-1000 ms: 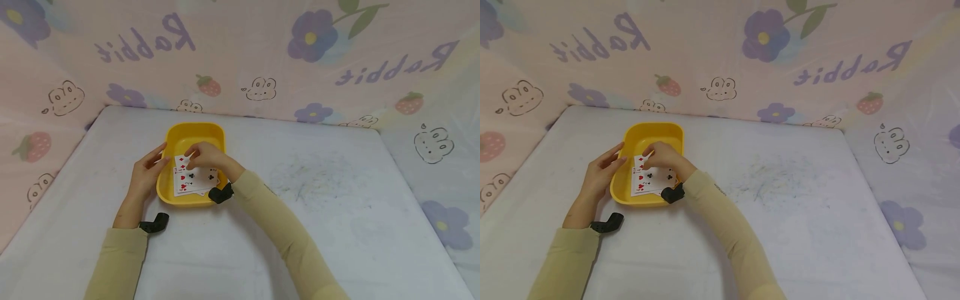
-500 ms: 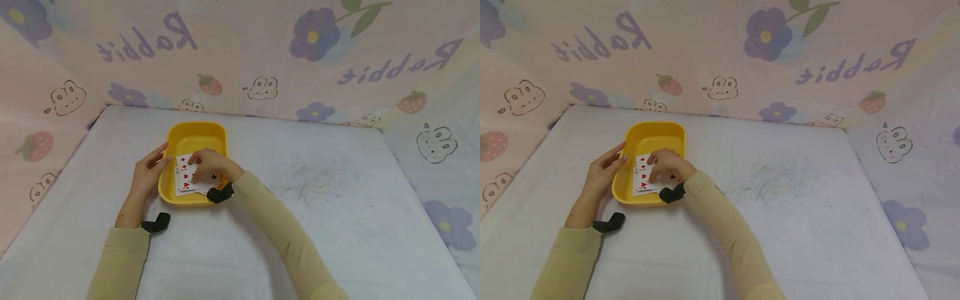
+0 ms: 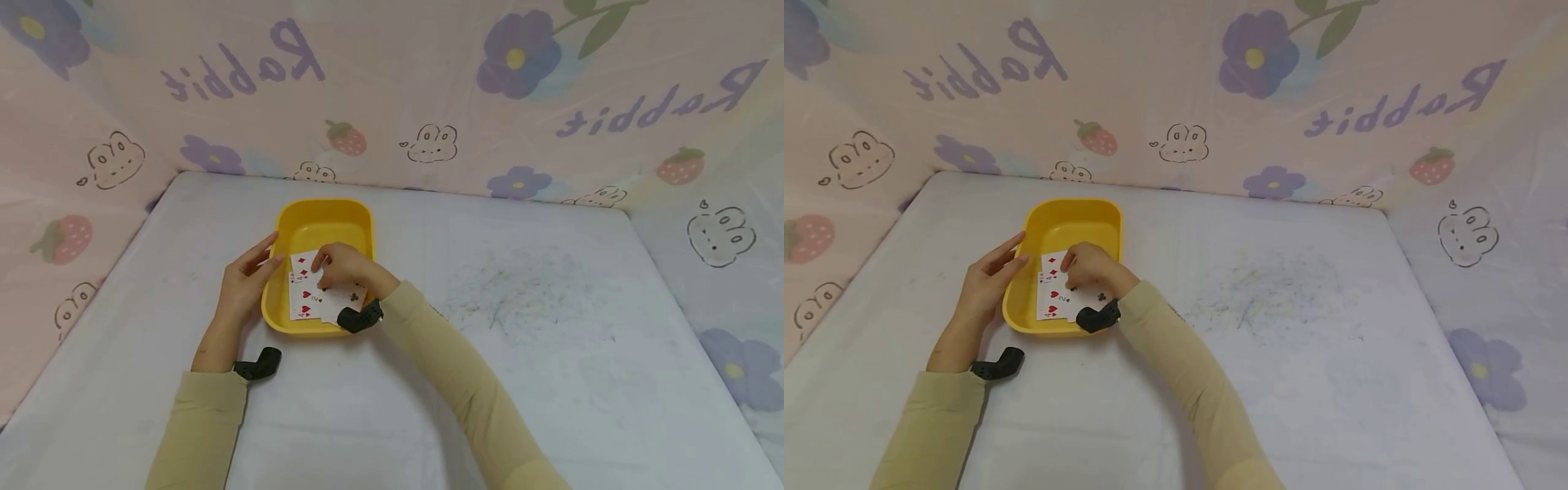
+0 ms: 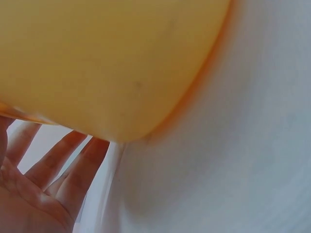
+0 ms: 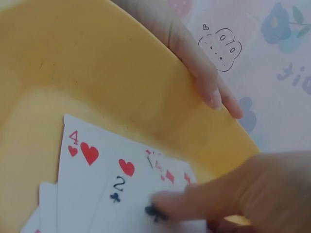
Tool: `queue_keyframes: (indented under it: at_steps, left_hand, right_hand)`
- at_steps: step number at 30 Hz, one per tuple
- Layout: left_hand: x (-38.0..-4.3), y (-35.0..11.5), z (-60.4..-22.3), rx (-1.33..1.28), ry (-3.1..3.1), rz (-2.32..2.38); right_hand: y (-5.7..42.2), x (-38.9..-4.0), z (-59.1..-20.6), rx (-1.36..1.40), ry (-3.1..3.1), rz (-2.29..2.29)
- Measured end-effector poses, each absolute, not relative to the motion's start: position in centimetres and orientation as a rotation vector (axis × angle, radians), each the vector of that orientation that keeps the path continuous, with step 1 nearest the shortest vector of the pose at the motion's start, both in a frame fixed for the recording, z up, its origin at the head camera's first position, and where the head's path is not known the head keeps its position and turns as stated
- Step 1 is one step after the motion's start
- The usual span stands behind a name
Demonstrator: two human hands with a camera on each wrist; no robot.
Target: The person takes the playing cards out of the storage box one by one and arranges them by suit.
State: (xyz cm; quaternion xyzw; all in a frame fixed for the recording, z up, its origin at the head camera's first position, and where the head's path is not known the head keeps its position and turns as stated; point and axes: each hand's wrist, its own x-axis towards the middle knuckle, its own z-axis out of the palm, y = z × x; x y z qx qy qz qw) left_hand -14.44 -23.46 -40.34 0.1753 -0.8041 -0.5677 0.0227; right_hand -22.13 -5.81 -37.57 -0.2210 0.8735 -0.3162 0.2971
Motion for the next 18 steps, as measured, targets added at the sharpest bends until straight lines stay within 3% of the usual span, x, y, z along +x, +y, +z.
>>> queue_keyframes:
  at_steps: [18]
  left_hand:
    - [-14.3, -23.5, -40.3, 0.536, -2.489, -1.771]
  right_hand:
    - [-5.4, -22.6, -36.6, -0.346, 2.291, -1.445]
